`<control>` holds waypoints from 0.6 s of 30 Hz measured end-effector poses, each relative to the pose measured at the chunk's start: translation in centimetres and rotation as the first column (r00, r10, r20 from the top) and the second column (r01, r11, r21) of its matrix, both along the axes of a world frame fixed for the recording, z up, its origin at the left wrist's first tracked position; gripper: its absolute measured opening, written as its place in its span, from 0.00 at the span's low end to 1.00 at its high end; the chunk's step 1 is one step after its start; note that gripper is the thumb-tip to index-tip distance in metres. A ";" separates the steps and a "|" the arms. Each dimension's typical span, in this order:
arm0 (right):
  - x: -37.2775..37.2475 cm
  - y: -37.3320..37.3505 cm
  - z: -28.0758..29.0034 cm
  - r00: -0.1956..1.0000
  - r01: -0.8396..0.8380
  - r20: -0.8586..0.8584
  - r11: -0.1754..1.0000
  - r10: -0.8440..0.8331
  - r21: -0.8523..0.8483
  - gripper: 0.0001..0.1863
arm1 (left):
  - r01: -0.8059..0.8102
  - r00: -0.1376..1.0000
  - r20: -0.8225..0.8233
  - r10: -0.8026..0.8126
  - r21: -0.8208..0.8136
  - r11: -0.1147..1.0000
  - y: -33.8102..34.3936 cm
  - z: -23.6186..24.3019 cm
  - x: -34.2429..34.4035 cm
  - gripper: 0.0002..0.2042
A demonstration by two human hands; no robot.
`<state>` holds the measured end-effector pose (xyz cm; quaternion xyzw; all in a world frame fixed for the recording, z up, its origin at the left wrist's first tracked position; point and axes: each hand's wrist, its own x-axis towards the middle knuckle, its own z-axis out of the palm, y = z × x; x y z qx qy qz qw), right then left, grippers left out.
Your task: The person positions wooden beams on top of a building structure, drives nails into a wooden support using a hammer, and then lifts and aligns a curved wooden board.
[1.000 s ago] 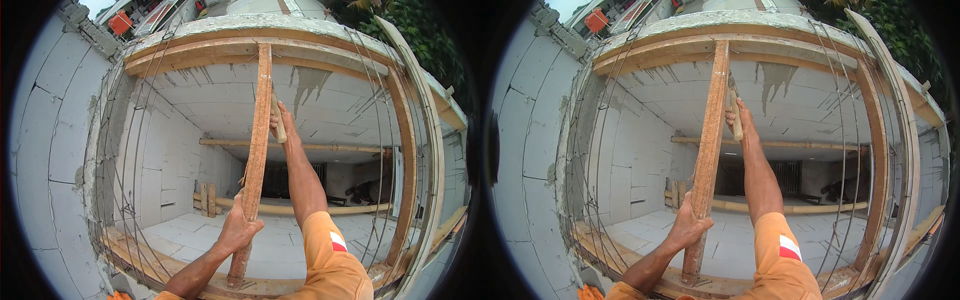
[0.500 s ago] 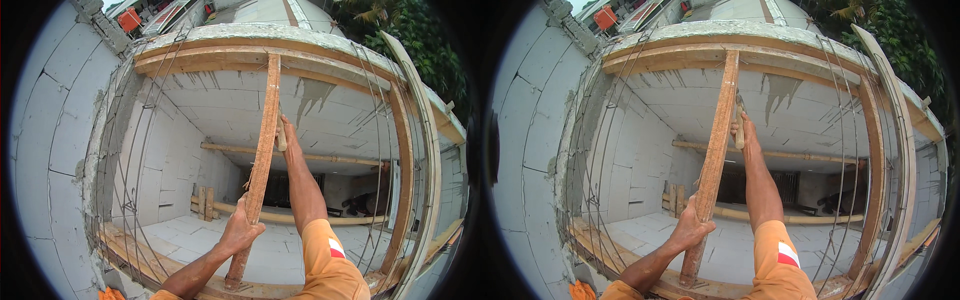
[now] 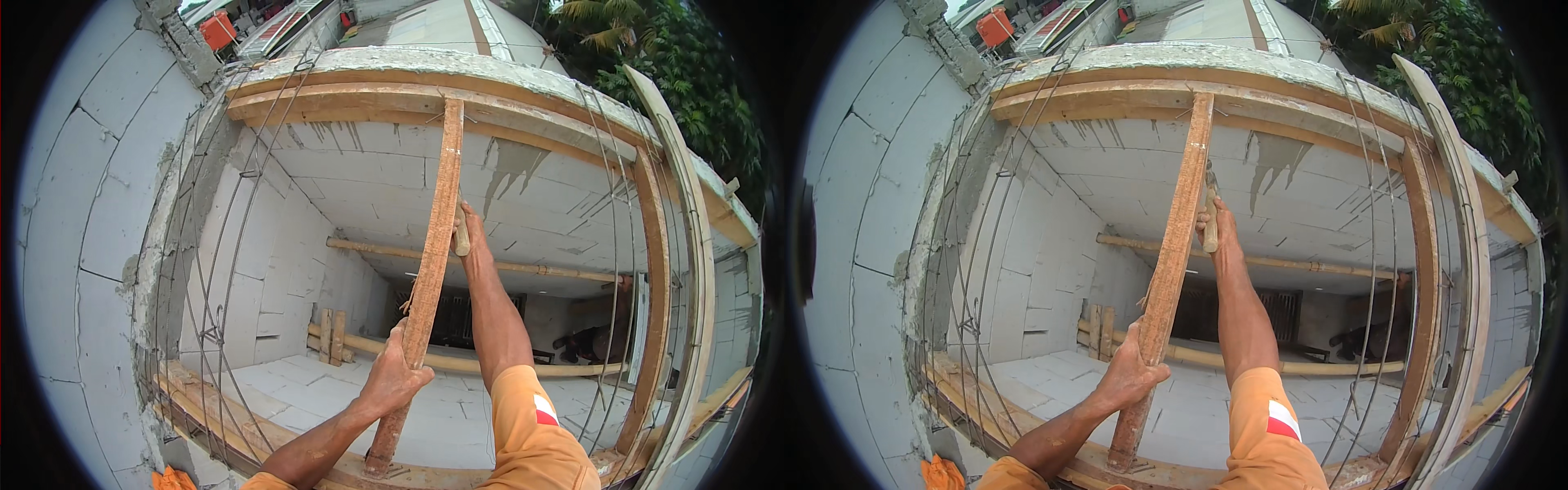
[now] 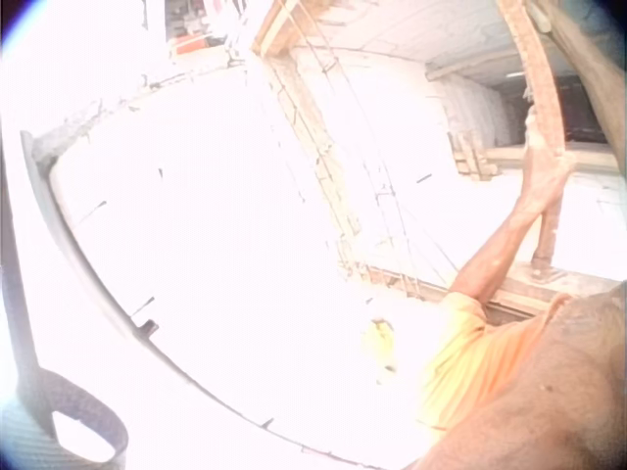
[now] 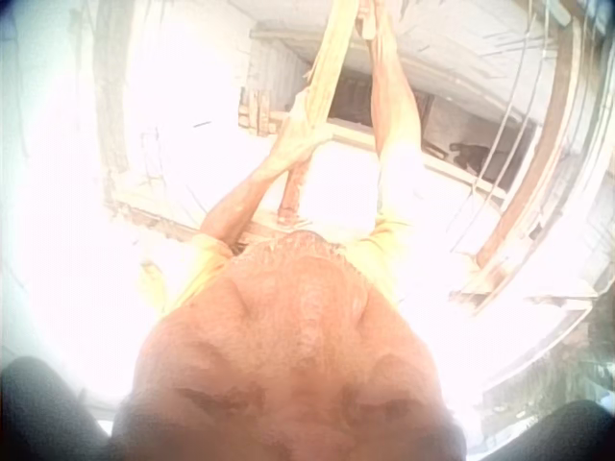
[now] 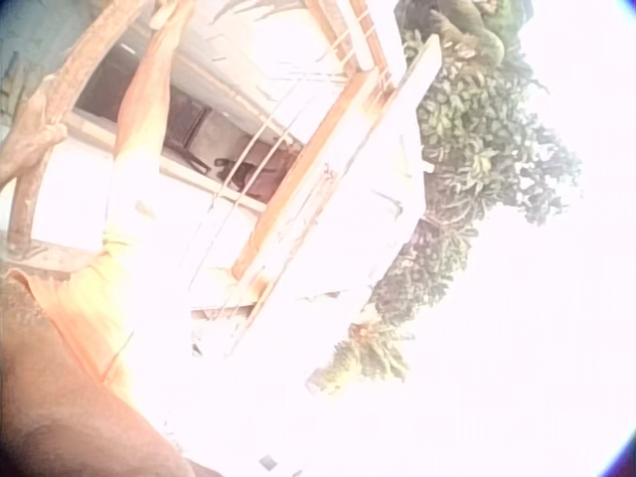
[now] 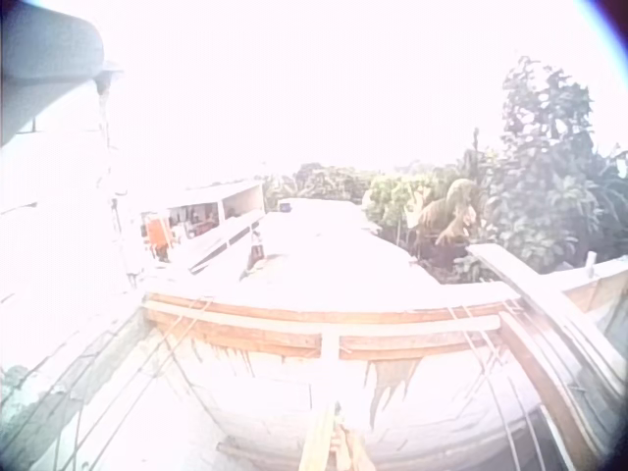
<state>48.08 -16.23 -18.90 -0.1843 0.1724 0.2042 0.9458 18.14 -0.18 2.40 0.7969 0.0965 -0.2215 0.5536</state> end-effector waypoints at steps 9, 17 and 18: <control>0.4 -0.3 3.5 0.980 -0.059 0.189 0.998 0.055 0.014 0.16 | -0.006 1.000 0.016 0.006 0.024 1.000 0.2 0.1 -0.2 0.45; -0.3 0.2 2.9 0.974 -0.123 0.206 0.982 0.091 0.145 0.18 | -0.015 1.000 0.013 0.015 0.015 1.000 0.2 -0.3 -0.3 0.45; -0.1 0.5 4.0 0.975 -0.128 0.200 0.981 0.097 0.147 0.18 | -0.022 1.000 0.007 0.022 0.016 1.000 0.3 -0.2 -0.3 0.45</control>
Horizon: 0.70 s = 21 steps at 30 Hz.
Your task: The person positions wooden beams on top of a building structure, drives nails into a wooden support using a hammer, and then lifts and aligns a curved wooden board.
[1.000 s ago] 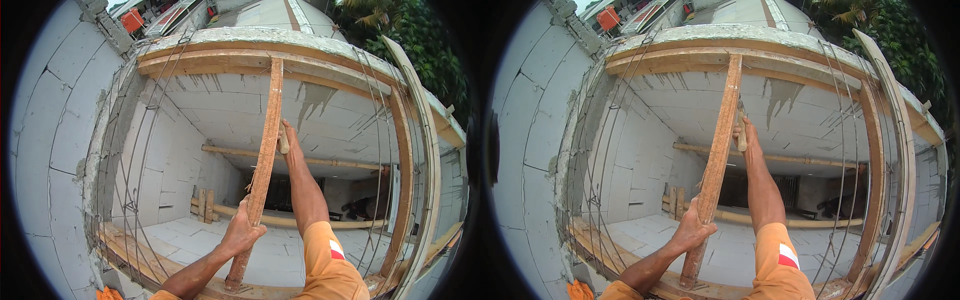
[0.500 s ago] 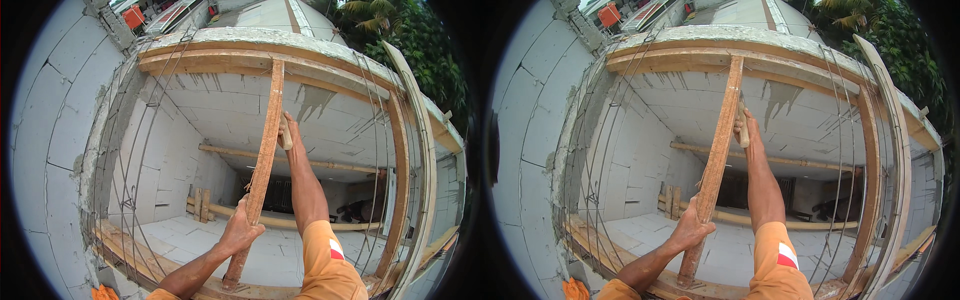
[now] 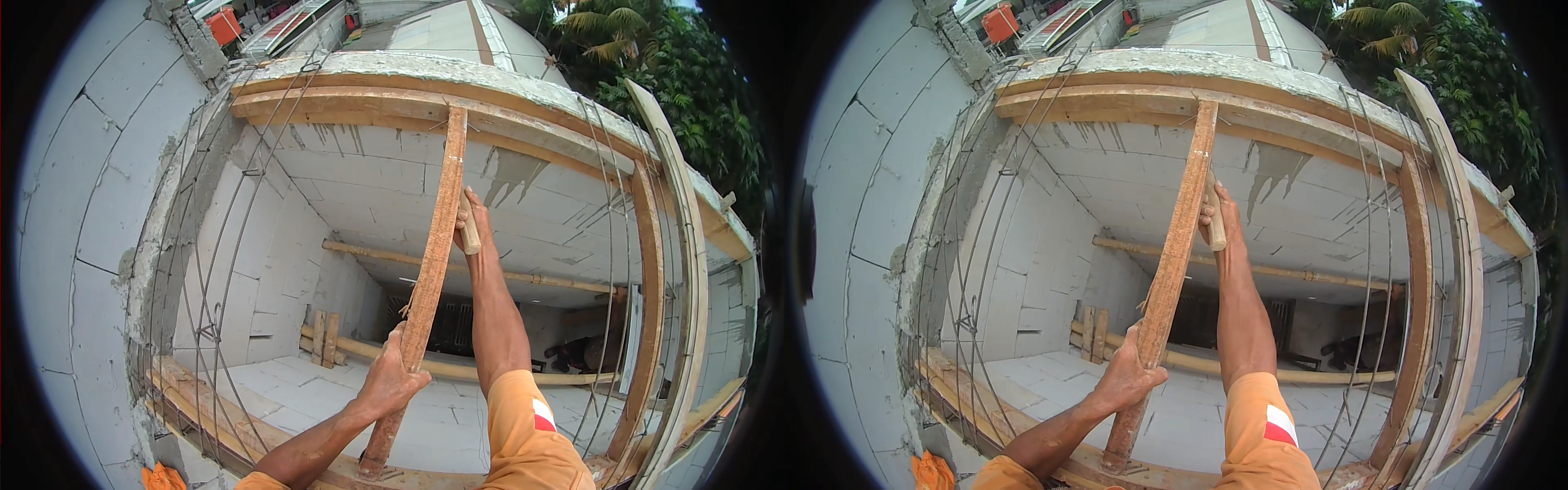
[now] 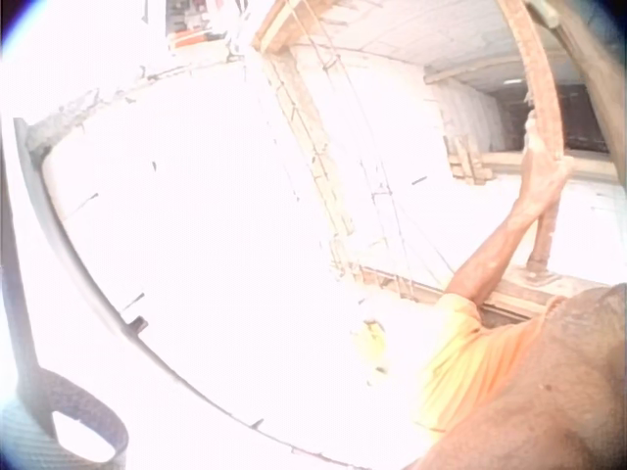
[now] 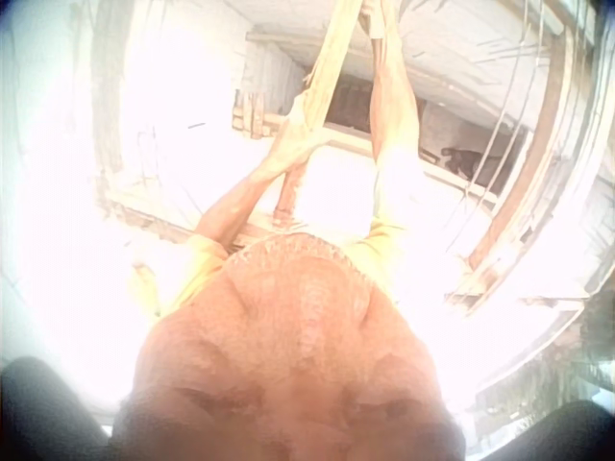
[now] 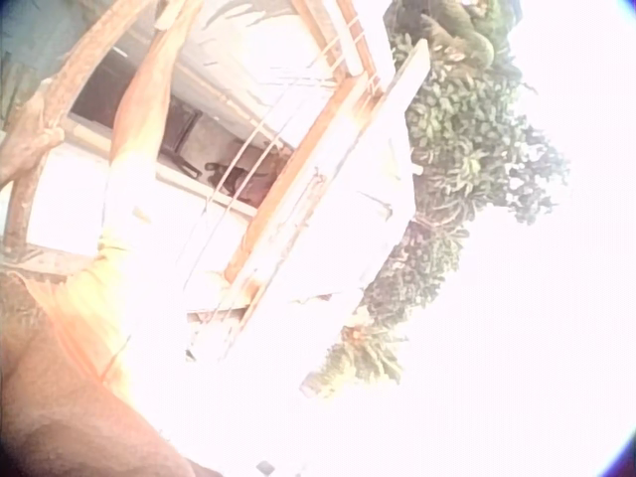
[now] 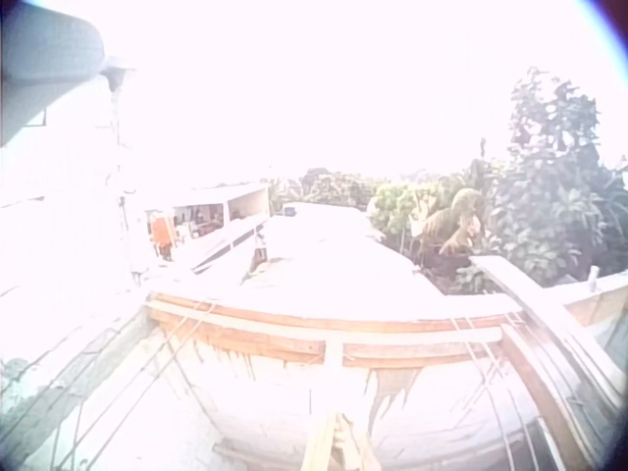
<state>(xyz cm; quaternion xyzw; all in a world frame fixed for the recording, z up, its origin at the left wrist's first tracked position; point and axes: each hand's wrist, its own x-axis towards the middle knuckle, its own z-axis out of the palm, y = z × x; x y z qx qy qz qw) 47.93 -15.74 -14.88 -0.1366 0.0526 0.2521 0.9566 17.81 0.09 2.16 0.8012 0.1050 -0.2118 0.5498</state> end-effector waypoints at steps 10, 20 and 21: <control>-1.1 -1.9 -2.5 0.980 0.062 -0.185 0.994 -0.078 -0.093 0.19 | 0.004 0.993 0.117 -0.014 0.089 0.996 -0.3 -1.4 -0.4 0.45; -2.7 -3.5 1.6 0.995 0.020 -0.092 0.957 -0.048 -0.289 0.15 | -0.020 0.993 0.119 0.011 0.081 0.997 0.0 -1.4 -0.9 0.44; -3.6 -4.1 1.1 0.974 0.026 -0.205 0.944 -0.099 -0.329 0.15 | -0.009 0.995 0.102 0.001 0.073 0.997 -0.1 -1.3 -0.8 0.45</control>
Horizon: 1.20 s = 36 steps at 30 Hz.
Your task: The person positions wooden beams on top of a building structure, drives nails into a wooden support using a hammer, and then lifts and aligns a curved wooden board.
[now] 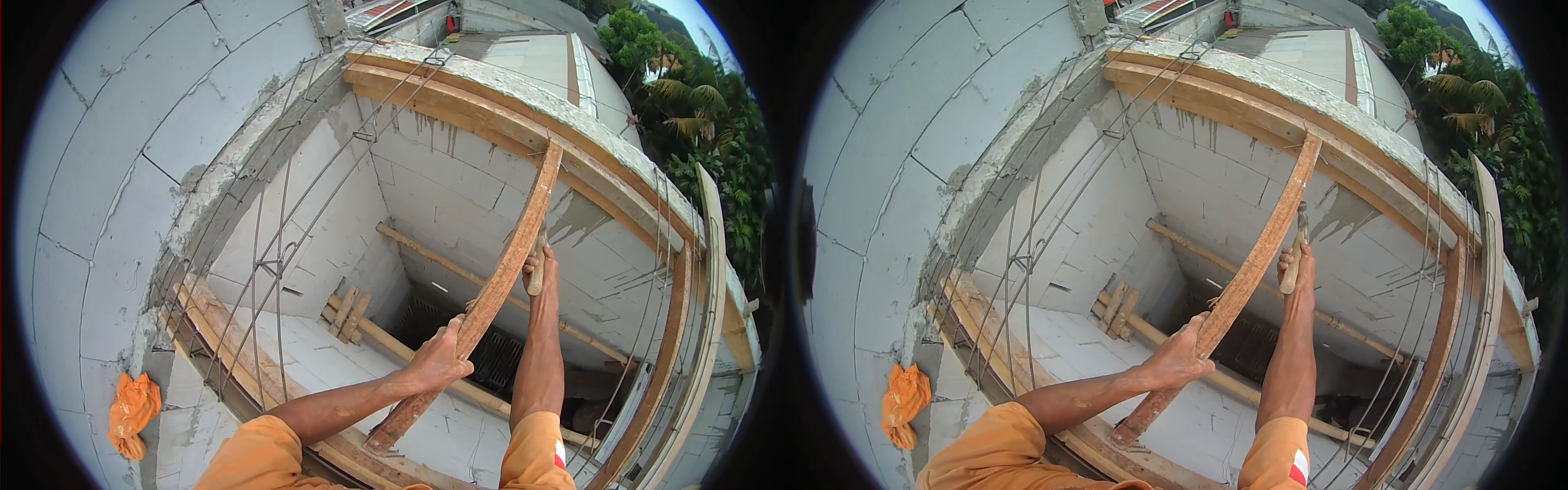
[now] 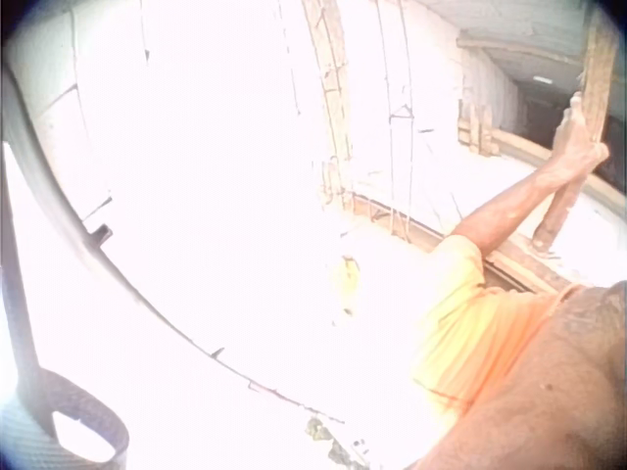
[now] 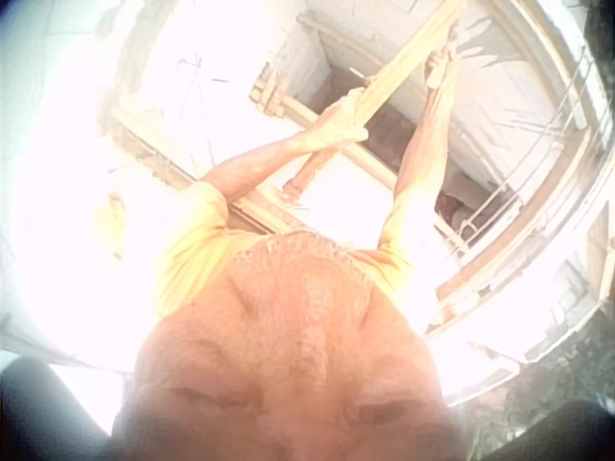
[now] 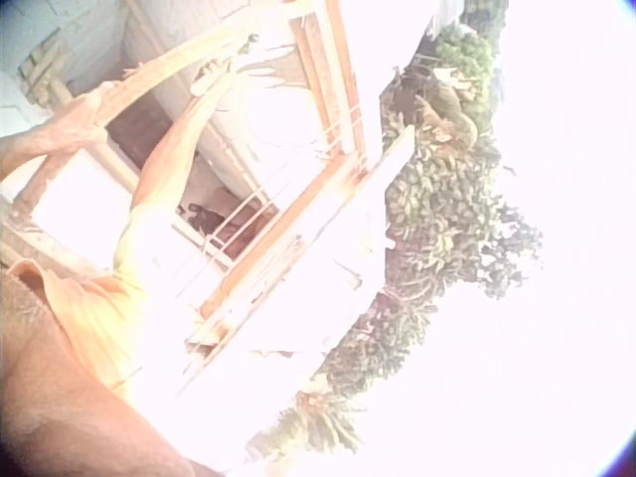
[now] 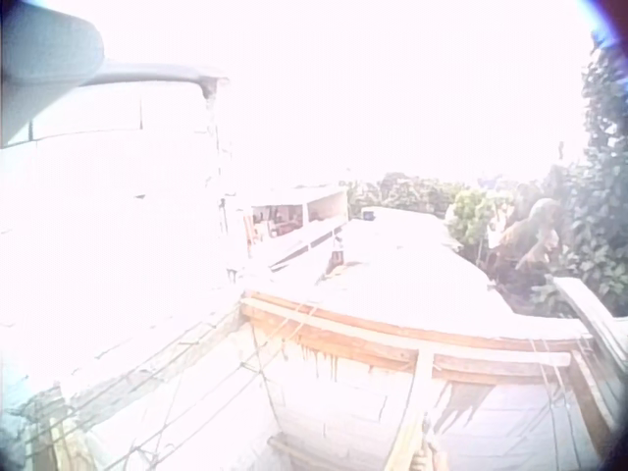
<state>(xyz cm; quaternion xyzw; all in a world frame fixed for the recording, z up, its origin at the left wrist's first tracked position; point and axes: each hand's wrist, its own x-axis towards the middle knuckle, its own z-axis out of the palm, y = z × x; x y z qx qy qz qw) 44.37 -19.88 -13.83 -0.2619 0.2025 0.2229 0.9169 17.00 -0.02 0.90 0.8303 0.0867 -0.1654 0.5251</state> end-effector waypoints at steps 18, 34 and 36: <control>-24.6 -4.1 10.8 0.974 0.198 -0.087 0.970 -0.211 -0.141 0.08 | -0.032 0.998 0.054 0.031 0.020 0.999 0.9 0.1 -1.1 0.35; -54.4 2.7 27.7 0.940 0.274 0.338 0.477 0.052 -0.835 0.37 | -0.069 0.995 0.068 0.069 -0.013 0.998 1.9 -0.7 -0.7 0.34; -56.7 2.9 26.3 0.954 0.285 0.292 0.500 -0.067 -0.818 0.36 | -0.005 1.000 0.028 0.004 0.019 1.000 0.4 -0.1 -0.4 0.33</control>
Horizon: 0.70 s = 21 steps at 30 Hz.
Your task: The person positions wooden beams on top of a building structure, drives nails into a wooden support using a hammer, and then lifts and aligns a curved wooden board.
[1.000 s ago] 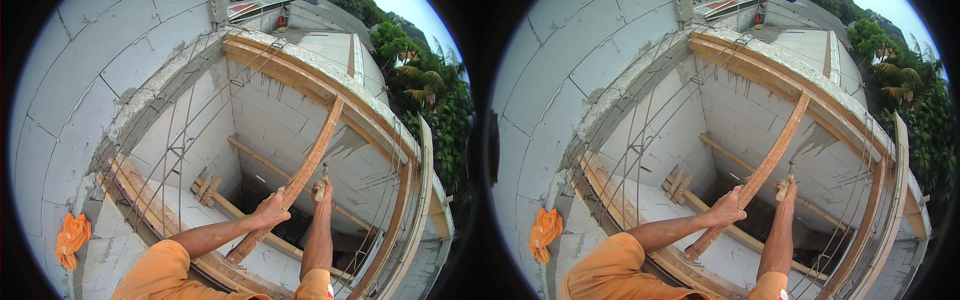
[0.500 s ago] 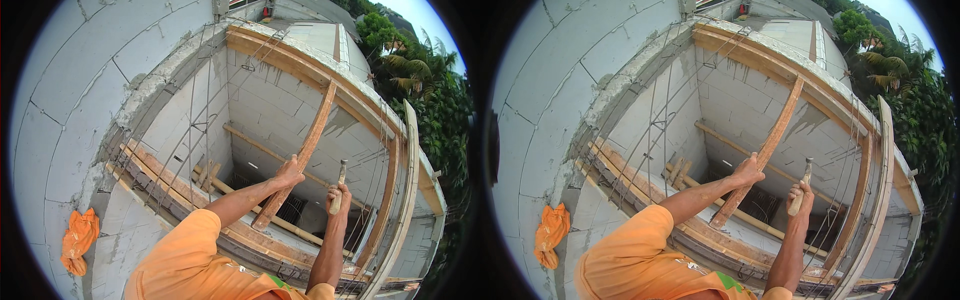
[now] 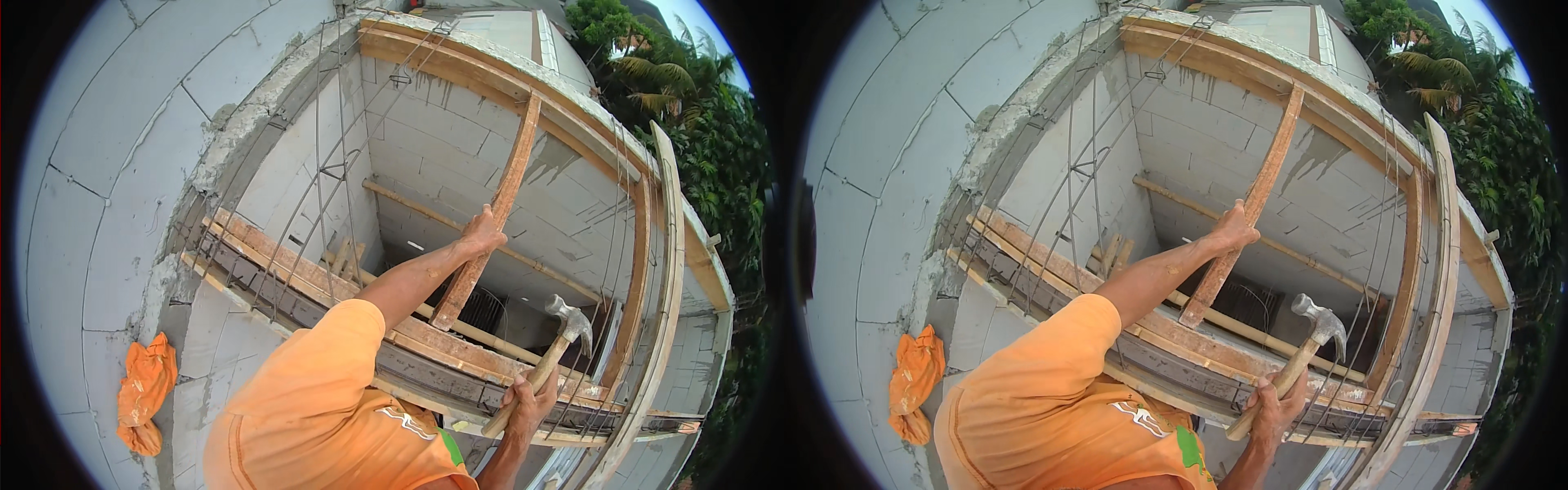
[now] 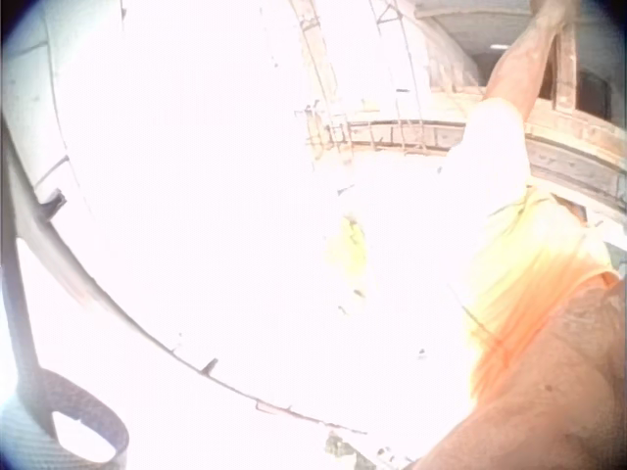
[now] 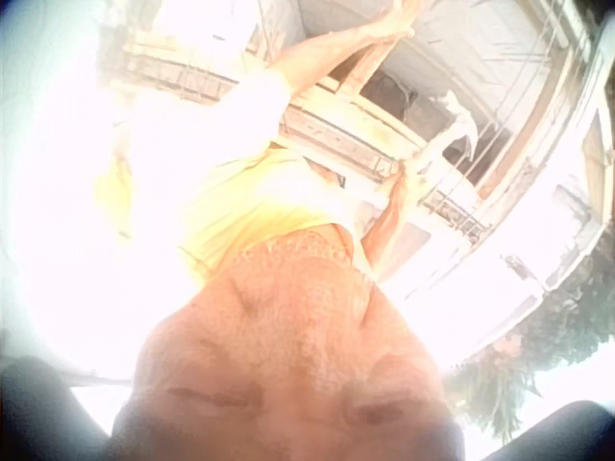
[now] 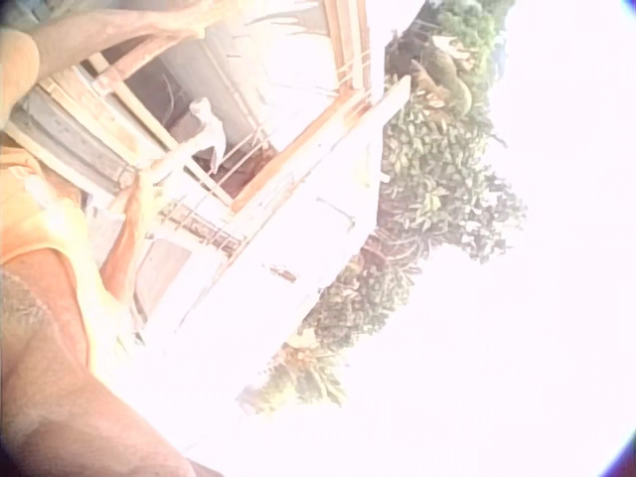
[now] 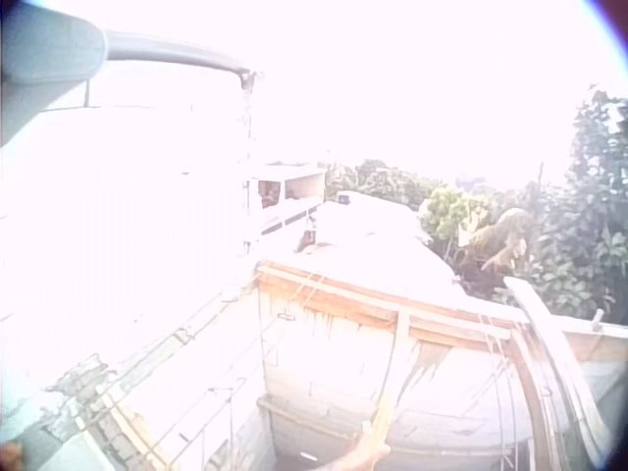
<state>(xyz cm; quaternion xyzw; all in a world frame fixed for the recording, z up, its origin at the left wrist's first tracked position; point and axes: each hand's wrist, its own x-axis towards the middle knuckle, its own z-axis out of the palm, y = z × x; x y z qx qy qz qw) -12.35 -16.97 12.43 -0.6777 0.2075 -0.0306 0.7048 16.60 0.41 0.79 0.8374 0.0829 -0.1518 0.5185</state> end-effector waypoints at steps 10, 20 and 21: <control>-4.7 1.6 -5.2 0.993 0.115 -0.010 0.963 -0.121 -0.243 0.42 | -0.004 1.000 -0.017 0.004 0.020 1.000 0.4 -0.4 0.1 0.32; -4.1 2.2 -5.8 0.973 0.211 0.133 0.962 -0.190 -0.172 0.39 | -0.009 1.000 -0.020 0.009 0.034 0.999 0.1 -0.5 0.3 0.32; -4.2 2.2 -5.7 0.974 0.208 0.131 0.963 -0.187 -0.172 0.39 | -0.011 1.000 -0.022 0.012 0.034 0.999 0.2 -0.8 0.2 0.32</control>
